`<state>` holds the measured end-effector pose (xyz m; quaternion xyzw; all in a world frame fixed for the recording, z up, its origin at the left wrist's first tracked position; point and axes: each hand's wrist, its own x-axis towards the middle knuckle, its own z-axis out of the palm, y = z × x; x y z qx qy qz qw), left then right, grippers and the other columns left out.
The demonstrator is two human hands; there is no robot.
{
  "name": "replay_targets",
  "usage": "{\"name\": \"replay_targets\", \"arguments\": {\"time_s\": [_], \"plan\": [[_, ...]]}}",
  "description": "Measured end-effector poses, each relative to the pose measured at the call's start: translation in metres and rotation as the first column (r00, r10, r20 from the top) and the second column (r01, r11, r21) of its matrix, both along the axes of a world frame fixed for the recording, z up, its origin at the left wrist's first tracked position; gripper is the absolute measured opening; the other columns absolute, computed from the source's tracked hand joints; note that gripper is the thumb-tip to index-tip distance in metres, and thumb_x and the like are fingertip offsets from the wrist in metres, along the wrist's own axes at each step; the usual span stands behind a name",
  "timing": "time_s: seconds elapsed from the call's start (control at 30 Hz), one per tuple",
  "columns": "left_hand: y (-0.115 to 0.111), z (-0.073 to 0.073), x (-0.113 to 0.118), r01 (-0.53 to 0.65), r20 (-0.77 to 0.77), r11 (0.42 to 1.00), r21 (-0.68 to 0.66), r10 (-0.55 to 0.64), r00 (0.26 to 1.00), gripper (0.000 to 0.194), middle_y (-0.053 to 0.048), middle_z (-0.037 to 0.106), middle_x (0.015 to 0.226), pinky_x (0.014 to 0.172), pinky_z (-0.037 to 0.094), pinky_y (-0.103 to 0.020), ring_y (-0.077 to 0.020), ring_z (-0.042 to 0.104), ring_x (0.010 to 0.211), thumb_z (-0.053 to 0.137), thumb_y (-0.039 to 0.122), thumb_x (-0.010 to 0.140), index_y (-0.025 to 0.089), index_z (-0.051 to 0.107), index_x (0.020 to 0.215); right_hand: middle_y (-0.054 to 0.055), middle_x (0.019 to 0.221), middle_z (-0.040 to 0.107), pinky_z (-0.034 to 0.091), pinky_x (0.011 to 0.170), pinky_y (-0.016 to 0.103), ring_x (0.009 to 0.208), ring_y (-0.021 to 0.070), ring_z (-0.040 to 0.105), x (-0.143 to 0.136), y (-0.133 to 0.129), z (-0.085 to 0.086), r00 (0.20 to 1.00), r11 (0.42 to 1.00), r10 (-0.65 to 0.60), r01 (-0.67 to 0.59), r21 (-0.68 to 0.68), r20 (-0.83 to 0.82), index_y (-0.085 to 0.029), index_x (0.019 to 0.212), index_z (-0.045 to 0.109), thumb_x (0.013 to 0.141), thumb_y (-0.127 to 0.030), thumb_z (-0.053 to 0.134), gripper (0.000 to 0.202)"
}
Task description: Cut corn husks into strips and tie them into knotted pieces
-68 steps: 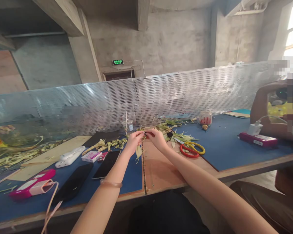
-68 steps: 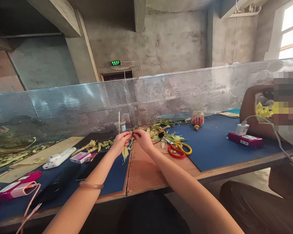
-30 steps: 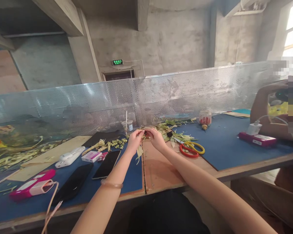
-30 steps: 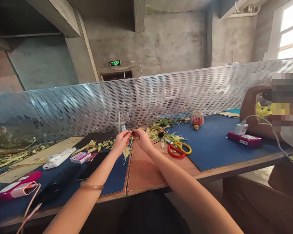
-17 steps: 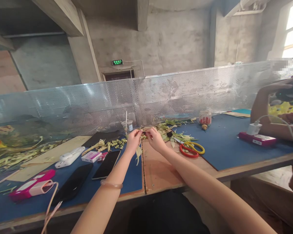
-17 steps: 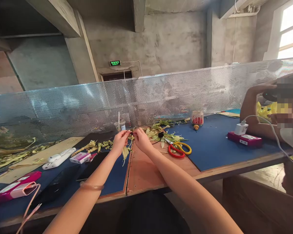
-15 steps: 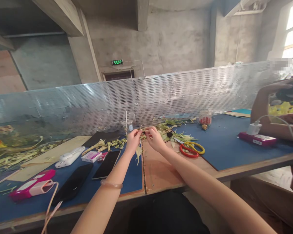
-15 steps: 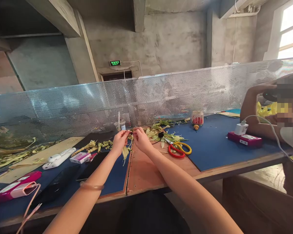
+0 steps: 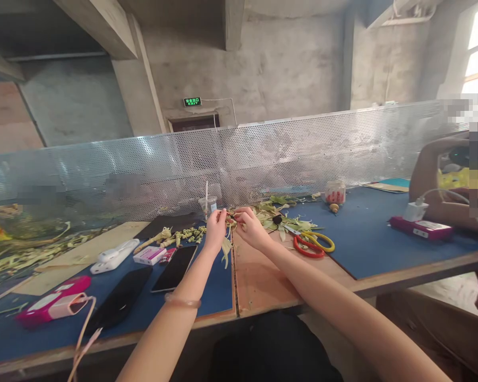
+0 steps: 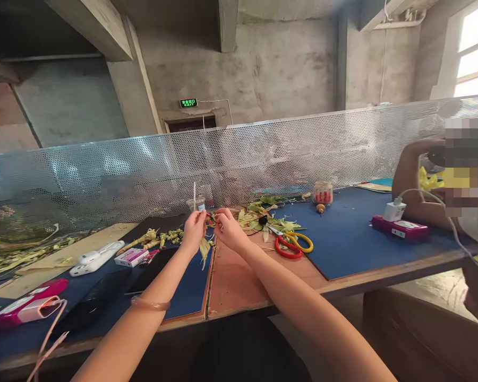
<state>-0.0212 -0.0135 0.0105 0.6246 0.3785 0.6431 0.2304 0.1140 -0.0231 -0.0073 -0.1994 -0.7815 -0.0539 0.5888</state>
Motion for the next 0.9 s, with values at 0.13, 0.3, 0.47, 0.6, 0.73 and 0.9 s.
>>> {"name": "replay_targets", "arguments": {"time_s": [0.13,0.3,0.47,0.6,0.73,0.9], "plan": [[0.000,-0.001,0.000,0.056,0.060,0.998,-0.025,-0.054,0.997,0.029,0.005,0.050,0.052,0.036,0.023,-0.020,-0.0061,0.030,0.034,0.046,0.048,0.080,0.020,0.046,0.074,0.012,0.107,0.045,0.046,0.081,0.033,0.093,0.0173,0.053,0.000,-0.001,-0.001,1.000,1.000,0.007,-0.007,-0.003,0.019,-0.021,0.077,0.038,0.071,-0.005,0.043,0.017],[0.000,-0.001,0.001,0.086,0.112,0.995,-0.044,-0.080,0.990,0.030,0.004,0.053,0.054,0.035,0.021,-0.018,-0.0054,0.031,0.033,0.046,0.049,0.080,0.020,0.042,0.075,0.014,0.108,0.044,0.046,0.080,0.033,0.093,0.0181,0.052,0.000,-0.005,0.002,0.998,0.999,-0.036,0.034,0.042,0.046,-0.020,0.080,0.040,0.072,-0.005,0.041,0.016],[0.001,-0.002,0.000,0.031,0.064,0.999,-0.025,-0.029,0.997,0.029,0.005,0.049,0.051,0.037,0.024,-0.019,-0.0062,0.031,0.035,0.044,0.048,0.082,0.020,0.043,0.074,0.014,0.111,0.044,0.046,0.083,0.033,0.097,0.0188,0.051,0.001,-0.007,0.002,0.991,0.997,-0.057,0.050,0.055,0.124,-0.020,0.081,0.041,0.072,-0.004,0.040,0.018],[0.003,-0.002,-0.002,-0.075,0.002,0.996,0.044,0.075,0.997,0.029,0.005,0.043,0.051,0.043,0.030,-0.021,-0.0087,0.038,0.041,0.046,0.046,0.081,0.020,0.046,0.070,0.013,0.111,0.047,0.047,0.081,0.034,0.095,0.0185,0.053,0.000,-0.008,0.002,0.987,0.998,-0.048,0.042,0.039,0.151,-0.020,0.081,0.041,0.072,-0.004,0.039,0.019],[0.004,-0.002,-0.004,-0.123,-0.044,0.989,0.077,0.126,0.991,0.028,0.003,0.046,0.055,0.048,0.034,-0.022,-0.0117,0.045,0.050,0.045,0.045,0.082,0.020,0.047,0.069,0.014,0.107,0.050,0.048,0.079,0.034,0.095,0.0201,0.054,0.001,-0.010,0.003,0.984,0.997,-0.057,0.047,0.065,0.169,-0.020,0.080,0.039,0.072,-0.006,0.040,0.017],[0.004,-0.002,-0.003,-0.140,-0.065,0.986,0.088,0.146,0.987,0.028,0.000,0.050,0.060,0.053,0.036,-0.024,-0.0143,0.049,0.057,0.044,0.044,0.083,0.020,0.047,0.068,0.016,0.113,0.048,0.048,0.074,0.034,0.094,0.0210,0.055,0.003,-0.010,0.003,0.978,0.997,-0.061,0.051,0.053,0.201,-0.020,0.081,0.040,0.070,-0.006,0.041,0.018]]}}
